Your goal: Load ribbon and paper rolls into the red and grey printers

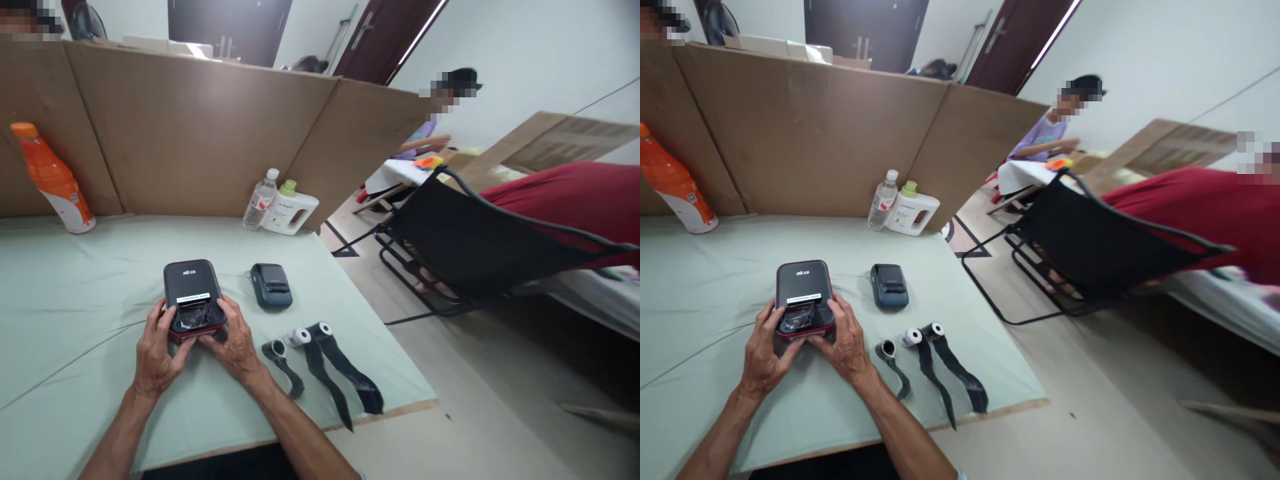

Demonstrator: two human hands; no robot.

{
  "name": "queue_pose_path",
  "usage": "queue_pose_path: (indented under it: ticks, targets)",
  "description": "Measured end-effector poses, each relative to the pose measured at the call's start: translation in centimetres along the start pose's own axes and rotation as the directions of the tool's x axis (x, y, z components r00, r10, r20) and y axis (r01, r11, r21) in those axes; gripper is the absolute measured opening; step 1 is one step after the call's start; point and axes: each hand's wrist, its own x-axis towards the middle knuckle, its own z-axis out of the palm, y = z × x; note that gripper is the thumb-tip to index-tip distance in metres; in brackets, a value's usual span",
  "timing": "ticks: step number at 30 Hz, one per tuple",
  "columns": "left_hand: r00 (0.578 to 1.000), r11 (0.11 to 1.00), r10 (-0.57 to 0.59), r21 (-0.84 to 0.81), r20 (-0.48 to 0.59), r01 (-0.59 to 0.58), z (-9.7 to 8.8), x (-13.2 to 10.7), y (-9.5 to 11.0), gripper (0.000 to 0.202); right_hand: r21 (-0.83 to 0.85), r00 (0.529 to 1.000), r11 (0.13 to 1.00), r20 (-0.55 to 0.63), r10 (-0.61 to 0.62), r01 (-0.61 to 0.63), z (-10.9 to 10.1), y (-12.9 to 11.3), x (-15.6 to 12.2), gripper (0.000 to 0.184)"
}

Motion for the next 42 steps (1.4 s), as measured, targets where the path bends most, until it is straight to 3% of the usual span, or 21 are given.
queue_pose_path:
  ticks: [24, 35, 42]
  targets:
    - [1.0, 1.0, -0.006, 0.009, -0.022, 0.006, 0.2, 0.2, 0.5, 0.069, 0.0, 1.0, 1.0, 0.025, 0.014, -0.014, -0.7, -0.6, 0.4, 0.08]
    - [0.996, 0.996, -0.084, -0.026, 0.026, 0.085, 0.3, 0.2, 0.9, 0.076, -0.019, 0.999, 0.999, 0.042, 0.034, -0.034, -1.5, -0.5, 0.5, 0.094]
    - [0.99, 0.991, -0.126, -0.028, 0.062, 0.128, 0.4, -0.5, 0.4, 0.082, -0.043, 0.995, 0.997, 0.072, 0.064, -0.061, -1.9, -0.8, 0.7, 0.086]
